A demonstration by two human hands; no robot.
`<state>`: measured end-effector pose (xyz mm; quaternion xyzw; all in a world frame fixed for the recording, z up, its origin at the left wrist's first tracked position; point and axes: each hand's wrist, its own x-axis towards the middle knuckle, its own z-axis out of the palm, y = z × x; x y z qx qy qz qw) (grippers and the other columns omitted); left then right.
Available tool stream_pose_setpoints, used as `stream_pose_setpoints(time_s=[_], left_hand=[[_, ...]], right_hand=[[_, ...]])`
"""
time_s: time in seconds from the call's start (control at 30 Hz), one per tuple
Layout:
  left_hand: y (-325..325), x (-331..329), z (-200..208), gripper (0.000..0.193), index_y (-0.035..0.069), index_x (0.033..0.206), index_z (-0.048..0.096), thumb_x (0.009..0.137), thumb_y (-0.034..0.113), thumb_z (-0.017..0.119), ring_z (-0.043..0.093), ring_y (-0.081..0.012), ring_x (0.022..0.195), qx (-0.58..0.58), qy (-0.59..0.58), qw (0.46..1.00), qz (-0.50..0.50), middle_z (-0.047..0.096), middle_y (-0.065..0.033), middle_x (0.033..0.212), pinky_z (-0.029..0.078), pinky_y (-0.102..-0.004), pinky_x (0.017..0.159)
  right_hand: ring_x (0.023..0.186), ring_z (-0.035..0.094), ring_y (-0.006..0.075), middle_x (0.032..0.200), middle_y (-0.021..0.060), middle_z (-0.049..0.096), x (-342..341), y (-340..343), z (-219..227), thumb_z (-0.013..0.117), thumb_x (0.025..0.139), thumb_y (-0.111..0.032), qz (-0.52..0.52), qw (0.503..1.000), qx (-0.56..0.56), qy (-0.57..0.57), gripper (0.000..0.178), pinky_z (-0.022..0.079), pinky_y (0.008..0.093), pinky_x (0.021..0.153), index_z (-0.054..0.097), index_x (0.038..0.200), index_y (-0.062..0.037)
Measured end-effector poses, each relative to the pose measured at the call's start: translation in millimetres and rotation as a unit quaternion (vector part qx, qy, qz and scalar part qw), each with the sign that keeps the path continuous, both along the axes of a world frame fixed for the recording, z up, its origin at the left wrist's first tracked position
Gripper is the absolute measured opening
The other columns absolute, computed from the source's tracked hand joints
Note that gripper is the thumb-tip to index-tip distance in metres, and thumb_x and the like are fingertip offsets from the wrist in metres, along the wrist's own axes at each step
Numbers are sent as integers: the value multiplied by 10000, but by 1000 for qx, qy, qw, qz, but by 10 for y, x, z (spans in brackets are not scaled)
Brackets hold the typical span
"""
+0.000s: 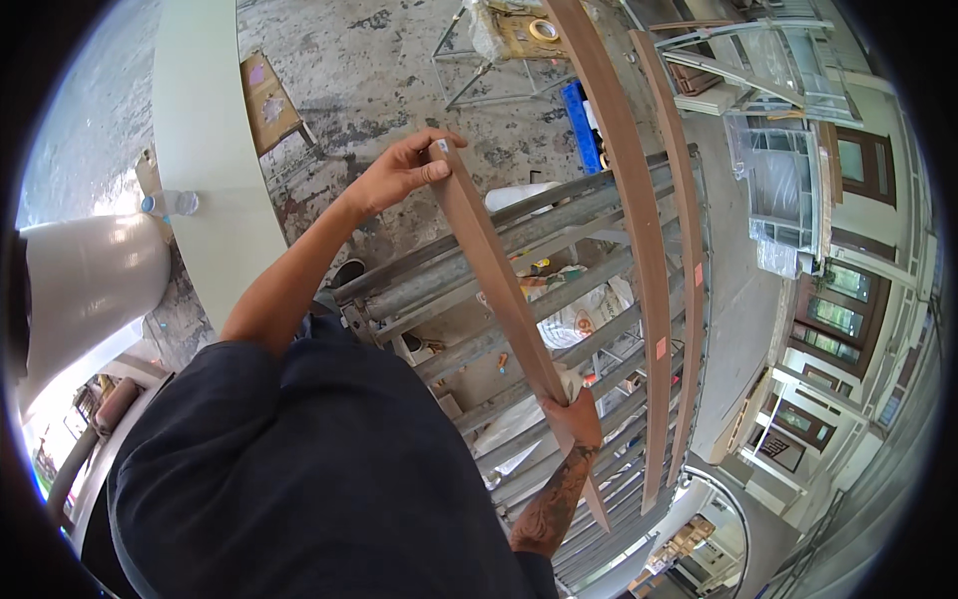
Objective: Cleaning and wiping down long wood panels with a cloth and liquid in a workshop.
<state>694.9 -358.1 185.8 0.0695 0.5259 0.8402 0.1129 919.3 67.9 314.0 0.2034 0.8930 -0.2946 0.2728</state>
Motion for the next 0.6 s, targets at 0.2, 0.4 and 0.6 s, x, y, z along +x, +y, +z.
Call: stream_pose_setpoints(time_s=[0.2, 0.4, 0.6], left_hand=[[-165, 403, -32, 405, 79, 1223, 605, 937, 336, 732, 551, -103, 1050, -13, 27, 999, 22, 625, 11, 1088, 452, -305, 955], [-235, 690, 3, 412, 74, 1199, 625, 868, 245, 802, 564, -84, 1033, 44, -1, 999, 22, 630, 20, 1120, 467, -277, 921], [-237, 723, -21, 485, 74, 1221, 632, 799, 173, 849, 602, -90, 1028, 59, 0, 998, 20, 662, 23, 1099, 501, -287, 918]], right_hand=[[916, 681, 213, 1019, 124, 715, 189, -147, 13, 866, 751, -255, -36, 998, 52, -1, 574, 536, 356, 826, 642, 1198, 26], [861, 611, 117, 921, 42, 681, -503, -888, 98, 737, 909, -141, 69, 989, -52, 121, 294, 498, 284, 787, 675, 1146, 21], [1216, 594, 296, 1356, 150, 578, -1075, -1660, -37, 637, 1005, -287, -110, 909, -303, 265, 533, 500, 446, 1037, 467, 1411, 14]])
